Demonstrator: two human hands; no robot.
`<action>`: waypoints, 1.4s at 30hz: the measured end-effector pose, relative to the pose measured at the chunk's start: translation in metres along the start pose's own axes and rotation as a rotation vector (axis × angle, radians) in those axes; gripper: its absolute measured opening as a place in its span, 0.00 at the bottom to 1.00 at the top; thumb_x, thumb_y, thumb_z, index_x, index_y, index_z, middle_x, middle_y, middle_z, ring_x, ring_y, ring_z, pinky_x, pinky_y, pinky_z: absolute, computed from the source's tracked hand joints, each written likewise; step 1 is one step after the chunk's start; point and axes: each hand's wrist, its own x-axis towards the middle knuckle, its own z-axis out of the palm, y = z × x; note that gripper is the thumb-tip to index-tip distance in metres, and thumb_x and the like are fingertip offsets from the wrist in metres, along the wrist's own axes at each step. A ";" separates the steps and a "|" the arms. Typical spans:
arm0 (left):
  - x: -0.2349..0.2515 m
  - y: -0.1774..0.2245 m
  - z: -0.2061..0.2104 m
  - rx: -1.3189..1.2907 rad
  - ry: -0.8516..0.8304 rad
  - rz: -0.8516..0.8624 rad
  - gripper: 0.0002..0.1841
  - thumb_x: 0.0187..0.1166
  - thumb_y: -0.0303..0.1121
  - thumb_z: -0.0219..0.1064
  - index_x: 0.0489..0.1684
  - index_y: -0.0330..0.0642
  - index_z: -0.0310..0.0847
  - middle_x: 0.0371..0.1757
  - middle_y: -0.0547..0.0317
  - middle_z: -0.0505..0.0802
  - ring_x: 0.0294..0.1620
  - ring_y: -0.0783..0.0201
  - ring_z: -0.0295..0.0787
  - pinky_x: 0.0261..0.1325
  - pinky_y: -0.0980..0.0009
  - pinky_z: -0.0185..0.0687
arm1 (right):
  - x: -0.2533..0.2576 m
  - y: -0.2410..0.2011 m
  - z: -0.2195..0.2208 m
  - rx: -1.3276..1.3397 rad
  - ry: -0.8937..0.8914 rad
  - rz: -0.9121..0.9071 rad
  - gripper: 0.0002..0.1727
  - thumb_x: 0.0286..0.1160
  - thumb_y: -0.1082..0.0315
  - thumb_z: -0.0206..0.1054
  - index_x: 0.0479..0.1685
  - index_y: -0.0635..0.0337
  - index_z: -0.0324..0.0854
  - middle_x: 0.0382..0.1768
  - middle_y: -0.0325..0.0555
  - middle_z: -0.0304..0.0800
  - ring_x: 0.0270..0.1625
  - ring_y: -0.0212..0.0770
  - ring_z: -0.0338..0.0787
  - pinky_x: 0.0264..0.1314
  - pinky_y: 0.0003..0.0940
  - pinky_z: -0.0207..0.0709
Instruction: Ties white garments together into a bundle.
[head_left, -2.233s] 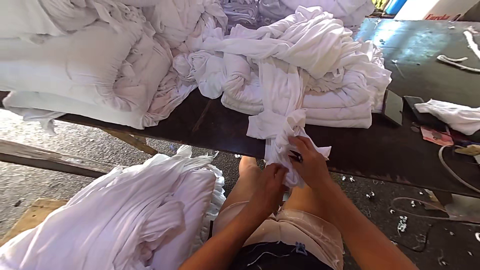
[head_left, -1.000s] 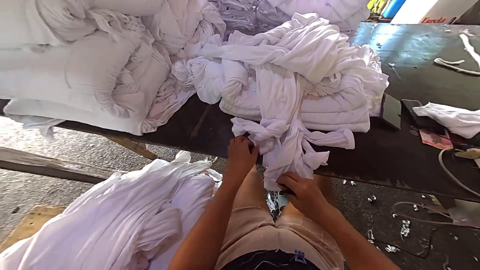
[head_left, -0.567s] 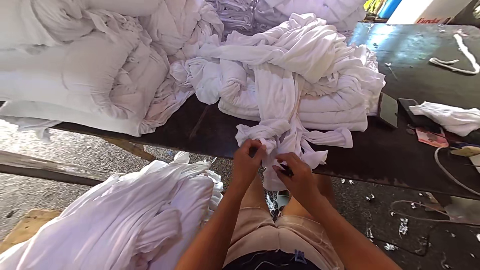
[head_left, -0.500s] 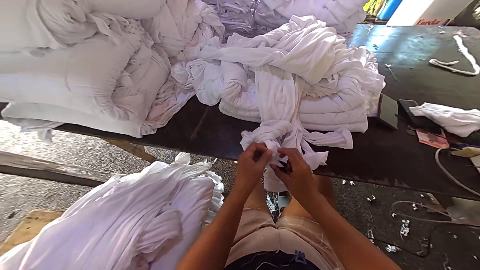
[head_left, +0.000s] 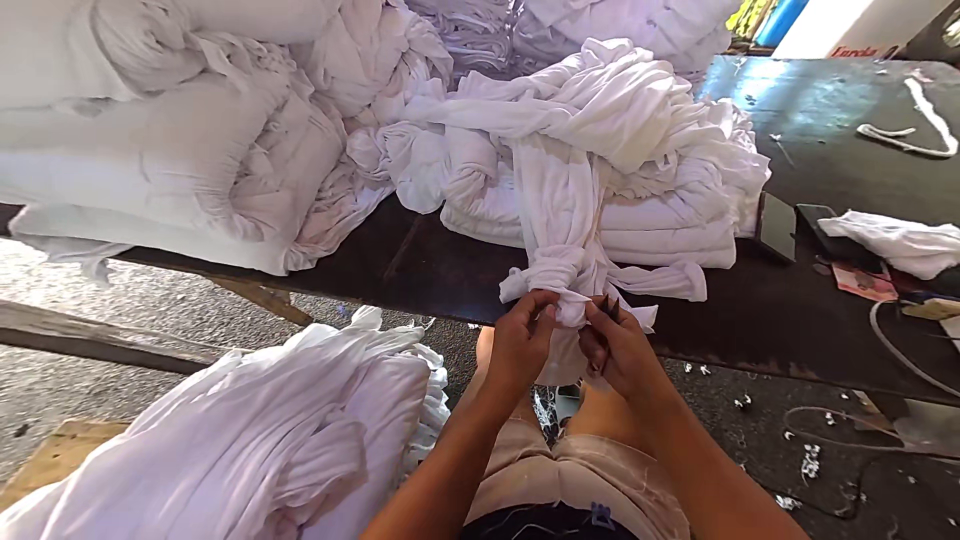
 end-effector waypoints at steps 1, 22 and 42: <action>-0.001 -0.001 0.000 -0.013 0.000 -0.007 0.14 0.87 0.25 0.55 0.59 0.26 0.83 0.54 0.47 0.92 0.51 0.71 0.91 0.60 0.74 0.86 | 0.000 0.000 -0.001 0.013 0.008 0.007 0.11 0.91 0.69 0.48 0.45 0.56 0.77 0.12 0.29 0.75 0.10 0.22 0.71 0.14 0.16 0.69; -0.019 -0.010 -0.017 -0.058 -0.054 0.041 0.07 0.79 0.27 0.67 0.41 0.30 0.86 0.41 0.59 0.91 0.42 0.77 0.88 0.52 0.79 0.86 | -0.004 -0.005 -0.012 0.267 0.027 0.190 0.18 0.95 0.64 0.42 0.39 0.53 0.77 0.16 0.31 0.77 0.11 0.21 0.70 0.15 0.14 0.68; -0.066 -0.066 0.010 -0.286 -0.109 -0.750 0.16 0.88 0.31 0.59 0.66 0.28 0.72 0.46 0.50 0.90 0.41 0.64 0.91 0.47 0.68 0.88 | -0.034 0.047 -0.047 -1.388 -0.079 -0.774 0.11 0.63 0.73 0.73 0.46 0.64 0.90 0.45 0.55 0.94 0.37 0.48 0.96 0.34 0.42 0.90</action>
